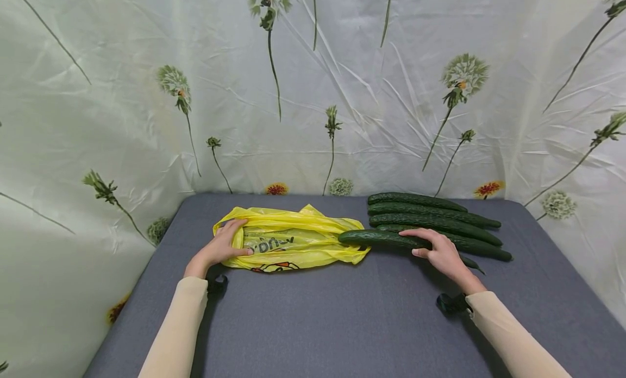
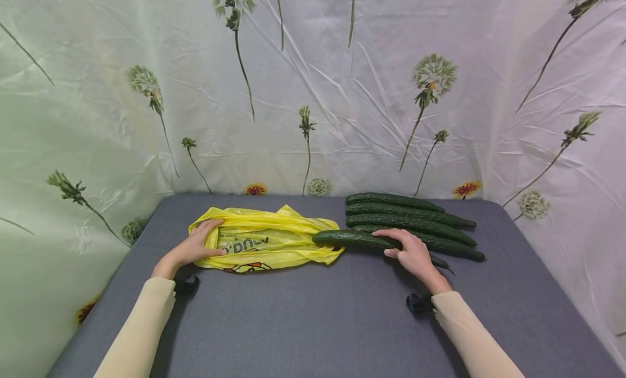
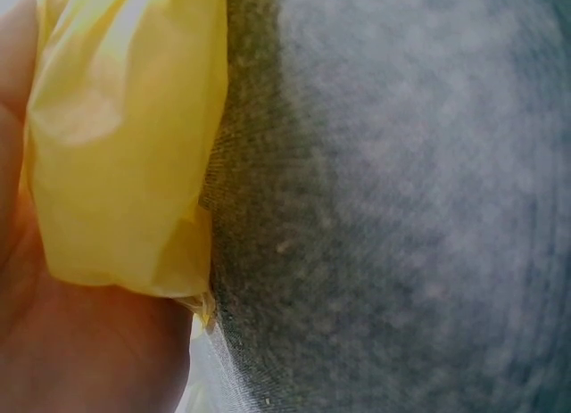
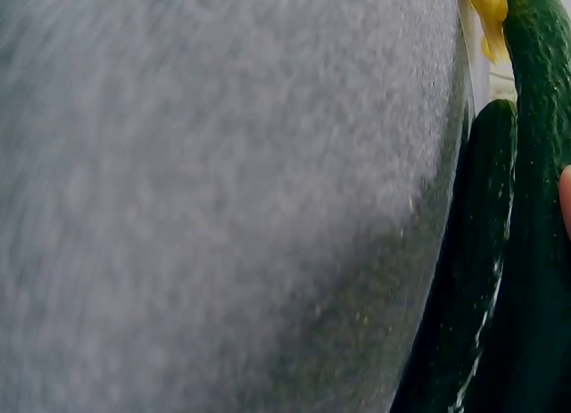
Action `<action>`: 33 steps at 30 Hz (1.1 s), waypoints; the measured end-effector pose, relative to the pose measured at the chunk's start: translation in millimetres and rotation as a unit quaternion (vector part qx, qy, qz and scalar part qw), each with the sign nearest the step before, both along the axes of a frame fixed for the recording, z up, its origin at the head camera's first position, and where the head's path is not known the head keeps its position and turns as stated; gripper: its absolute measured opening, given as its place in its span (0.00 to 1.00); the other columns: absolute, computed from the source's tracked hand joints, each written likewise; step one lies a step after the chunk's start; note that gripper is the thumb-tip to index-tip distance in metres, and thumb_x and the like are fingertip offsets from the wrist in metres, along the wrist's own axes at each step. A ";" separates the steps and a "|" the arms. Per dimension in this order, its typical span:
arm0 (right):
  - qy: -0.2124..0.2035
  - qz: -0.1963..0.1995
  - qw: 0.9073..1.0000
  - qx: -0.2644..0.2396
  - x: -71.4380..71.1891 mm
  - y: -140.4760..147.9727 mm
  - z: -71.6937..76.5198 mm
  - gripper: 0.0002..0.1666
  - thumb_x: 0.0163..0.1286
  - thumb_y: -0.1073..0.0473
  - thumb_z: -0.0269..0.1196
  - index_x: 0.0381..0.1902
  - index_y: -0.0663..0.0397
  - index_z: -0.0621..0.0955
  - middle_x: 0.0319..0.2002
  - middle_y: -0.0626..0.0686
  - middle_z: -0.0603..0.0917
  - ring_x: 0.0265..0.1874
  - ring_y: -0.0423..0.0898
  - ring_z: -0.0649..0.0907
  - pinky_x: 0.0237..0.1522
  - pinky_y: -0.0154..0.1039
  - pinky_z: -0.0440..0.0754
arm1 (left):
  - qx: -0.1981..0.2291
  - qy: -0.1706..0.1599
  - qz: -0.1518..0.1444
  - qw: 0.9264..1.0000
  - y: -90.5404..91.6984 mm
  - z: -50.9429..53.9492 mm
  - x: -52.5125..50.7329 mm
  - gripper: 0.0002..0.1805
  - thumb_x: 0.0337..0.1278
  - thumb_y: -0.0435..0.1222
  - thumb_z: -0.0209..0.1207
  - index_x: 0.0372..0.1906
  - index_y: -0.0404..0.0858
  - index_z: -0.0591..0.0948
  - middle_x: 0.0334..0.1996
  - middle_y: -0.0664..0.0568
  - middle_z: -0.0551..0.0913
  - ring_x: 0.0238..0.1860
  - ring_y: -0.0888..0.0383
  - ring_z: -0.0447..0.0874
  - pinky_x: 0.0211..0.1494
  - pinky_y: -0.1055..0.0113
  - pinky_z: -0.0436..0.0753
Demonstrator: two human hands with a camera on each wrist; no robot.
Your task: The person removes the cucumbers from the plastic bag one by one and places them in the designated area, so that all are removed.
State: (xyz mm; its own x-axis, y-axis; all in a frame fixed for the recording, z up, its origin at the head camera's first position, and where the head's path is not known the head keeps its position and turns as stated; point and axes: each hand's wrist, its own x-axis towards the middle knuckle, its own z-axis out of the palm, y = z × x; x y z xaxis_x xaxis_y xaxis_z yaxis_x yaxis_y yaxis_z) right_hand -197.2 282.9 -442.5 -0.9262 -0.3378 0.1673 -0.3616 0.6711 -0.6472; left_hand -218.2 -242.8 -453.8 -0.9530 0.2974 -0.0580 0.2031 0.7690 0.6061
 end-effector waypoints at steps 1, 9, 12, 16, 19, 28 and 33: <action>-0.001 0.000 1.000 -0.001 0.2 1.3 0.2 0.26 0.61 0.70 0.64 0.58 0.51 0.79 0.58 0.61 0.77 0.57 0.63 0.72 0.49 0.64 0.70 | 0.000 0.000 0.000 1.000 0.0 -0.2 0.0 0.48 0.52 0.44 0.68 0.72 0.30 0.56 0.69 0.32 0.53 0.68 0.29 0.45 0.62 0.32 0.51; -0.003 0.003 1.000 -0.016 2.0 15.1 3.0 0.26 0.62 0.71 0.64 0.59 0.54 0.78 0.58 0.63 0.76 0.58 0.64 0.71 0.49 0.65 0.69 | -0.005 -0.001 0.000 1.000 -0.4 -2.4 -2.6 0.49 0.52 0.45 0.68 0.72 0.31 0.56 0.69 0.32 0.53 0.68 0.30 0.46 0.63 0.32 0.51; -0.001 0.001 1.000 -0.013 2.4 20.4 3.5 0.26 0.62 0.71 0.63 0.59 0.54 0.78 0.58 0.63 0.76 0.57 0.64 0.72 0.48 0.64 0.71 | -0.004 -0.002 0.000 1.000 -0.9 -2.6 -3.1 0.49 0.52 0.45 0.68 0.72 0.31 0.56 0.69 0.33 0.54 0.68 0.30 0.46 0.63 0.32 0.52; -0.005 -0.002 1.000 -0.005 3.3 26.8 3.6 0.27 0.62 0.72 0.63 0.59 0.55 0.78 0.59 0.63 0.75 0.58 0.64 0.71 0.46 0.64 0.71 | -0.004 -0.004 0.002 1.000 -1.7 -2.8 -2.6 0.49 0.52 0.45 0.68 0.72 0.31 0.56 0.69 0.32 0.54 0.68 0.31 0.47 0.63 0.32 0.52; -0.008 -0.004 1.000 -0.001 4.3 30.6 3.8 0.27 0.62 0.72 0.63 0.59 0.56 0.78 0.59 0.64 0.75 0.58 0.66 0.71 0.47 0.65 0.70 | -0.003 -0.003 0.001 1.000 -1.7 -2.8 -2.4 0.49 0.52 0.45 0.68 0.72 0.31 0.56 0.69 0.32 0.53 0.68 0.30 0.47 0.63 0.32 0.52; -0.010 -0.014 1.000 0.005 7.3 39.6 6.8 0.26 0.61 0.71 0.64 0.59 0.53 0.78 0.58 0.63 0.75 0.58 0.65 0.70 0.49 0.65 0.68 | -0.006 -0.001 0.000 1.000 -1.4 -2.2 -1.8 0.49 0.51 0.45 0.68 0.72 0.31 0.56 0.69 0.32 0.54 0.68 0.30 0.47 0.62 0.32 0.52; -0.010 -0.017 1.000 0.013 9.1 45.6 8.6 0.26 0.62 0.70 0.64 0.59 0.53 0.78 0.58 0.63 0.75 0.58 0.65 0.71 0.48 0.65 0.69 | -0.008 0.001 -0.001 1.000 -1.2 -2.1 -1.8 0.49 0.51 0.45 0.68 0.72 0.30 0.56 0.69 0.32 0.54 0.68 0.30 0.47 0.62 0.32 0.52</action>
State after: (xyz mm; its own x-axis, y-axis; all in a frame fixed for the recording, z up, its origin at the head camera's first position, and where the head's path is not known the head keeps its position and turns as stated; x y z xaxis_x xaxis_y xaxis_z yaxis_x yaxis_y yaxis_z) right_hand -188.1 328.5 -433.9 -0.9403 -0.3105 0.1393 -0.3252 0.6994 -0.6364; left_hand -220.0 -244.0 -455.9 -0.9525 0.2983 -0.0610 0.2055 0.7777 0.5941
